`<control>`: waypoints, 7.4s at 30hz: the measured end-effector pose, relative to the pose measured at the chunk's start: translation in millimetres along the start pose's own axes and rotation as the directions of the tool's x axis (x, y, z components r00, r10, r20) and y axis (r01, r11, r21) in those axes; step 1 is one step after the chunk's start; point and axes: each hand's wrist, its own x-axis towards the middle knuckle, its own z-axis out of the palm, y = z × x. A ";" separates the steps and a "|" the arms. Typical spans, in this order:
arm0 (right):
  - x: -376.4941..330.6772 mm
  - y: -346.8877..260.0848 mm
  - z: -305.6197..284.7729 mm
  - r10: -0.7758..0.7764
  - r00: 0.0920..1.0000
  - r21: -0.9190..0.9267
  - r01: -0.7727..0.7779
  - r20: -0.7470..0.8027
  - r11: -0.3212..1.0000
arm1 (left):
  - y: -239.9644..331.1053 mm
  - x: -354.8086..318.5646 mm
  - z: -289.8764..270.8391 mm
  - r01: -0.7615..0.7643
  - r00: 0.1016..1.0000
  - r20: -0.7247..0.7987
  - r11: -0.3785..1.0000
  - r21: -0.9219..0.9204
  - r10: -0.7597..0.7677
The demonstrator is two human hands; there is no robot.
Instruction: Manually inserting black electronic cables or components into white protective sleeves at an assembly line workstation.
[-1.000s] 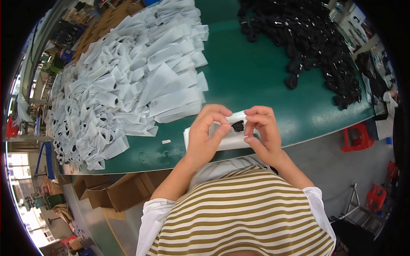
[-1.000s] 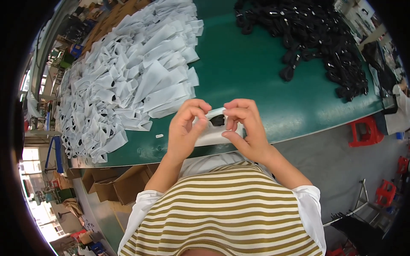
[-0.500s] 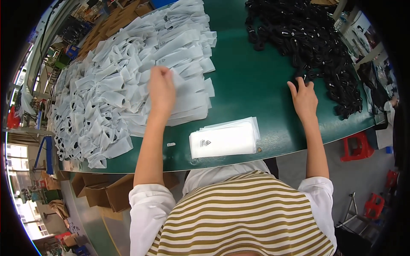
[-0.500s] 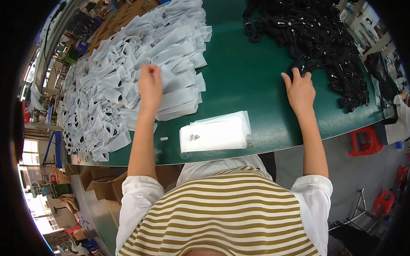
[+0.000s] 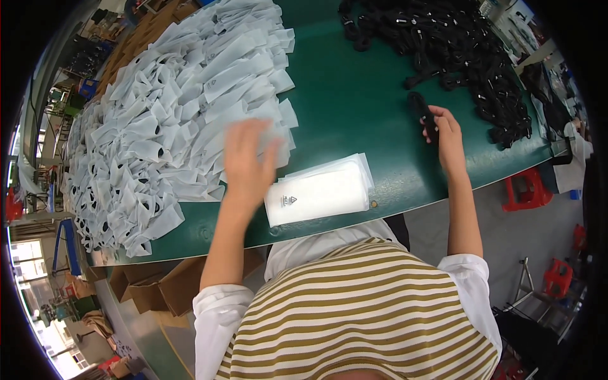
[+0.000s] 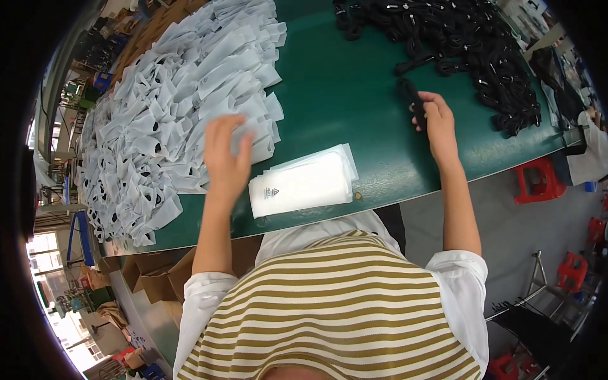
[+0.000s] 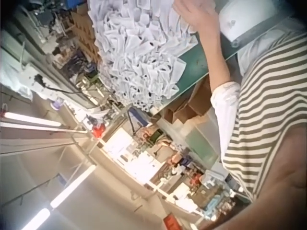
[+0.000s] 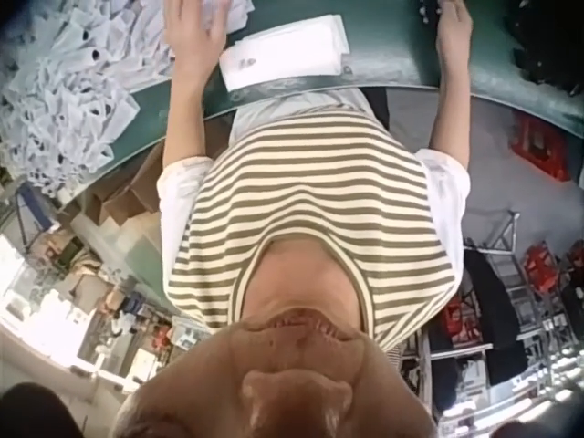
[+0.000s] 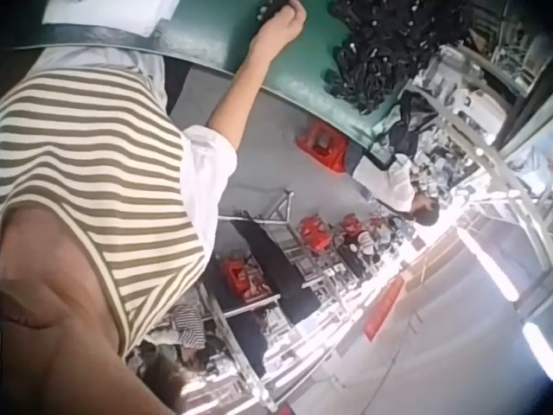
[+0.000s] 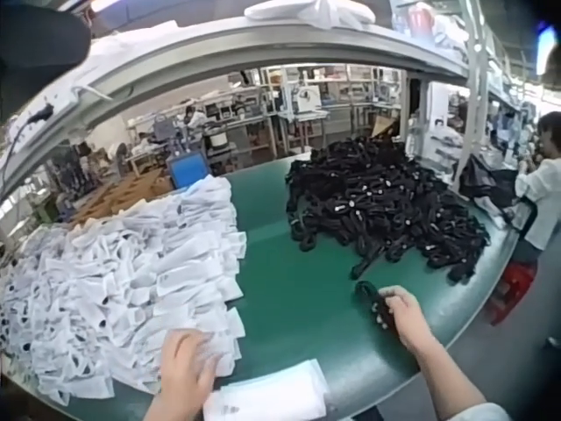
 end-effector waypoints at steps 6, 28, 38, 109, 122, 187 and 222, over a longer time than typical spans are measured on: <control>-74.3 -15.9 28.8 -0.079 0.971 0.184 0.038 0.225 0.982 | 82.2 -39.4 36.4 0.010 0.953 0.291 0.953 -0.303 0.083; -135.5 -37.2 34.8 -0.069 0.811 -0.078 0.140 0.581 0.987 | 83.0 -56.0 49.3 0.219 0.954 0.294 0.808 -0.548 -0.060; -138.6 -44.0 75.3 -0.492 0.774 0.293 0.401 0.399 0.868 | 82.8 -32.3 22.8 0.097 0.982 0.187 0.874 -0.476 -0.007; -119.9 -54.5 28.6 -0.600 0.571 -0.247 0.807 0.560 0.537 | 78.7 -57.3 48.0 0.356 0.912 0.365 0.803 -0.479 -0.187; -122.2 -34.1 49.3 -0.292 0.736 0.128 0.272 0.611 0.954 | 79.4 -36.8 30.3 -0.005 0.963 0.238 0.887 -0.461 0.130; 12.2 -21.1 41.0 -0.528 0.844 -0.856 0.199 -0.098 0.477 | 82.9 -54.0 42.7 0.154 0.956 0.283 0.947 -0.281 -0.072; -124.1 -36.9 50.1 -0.132 0.810 0.063 0.117 0.571 0.991 | 86.2 -38.4 34.8 0.031 0.982 0.181 0.903 -0.428 0.052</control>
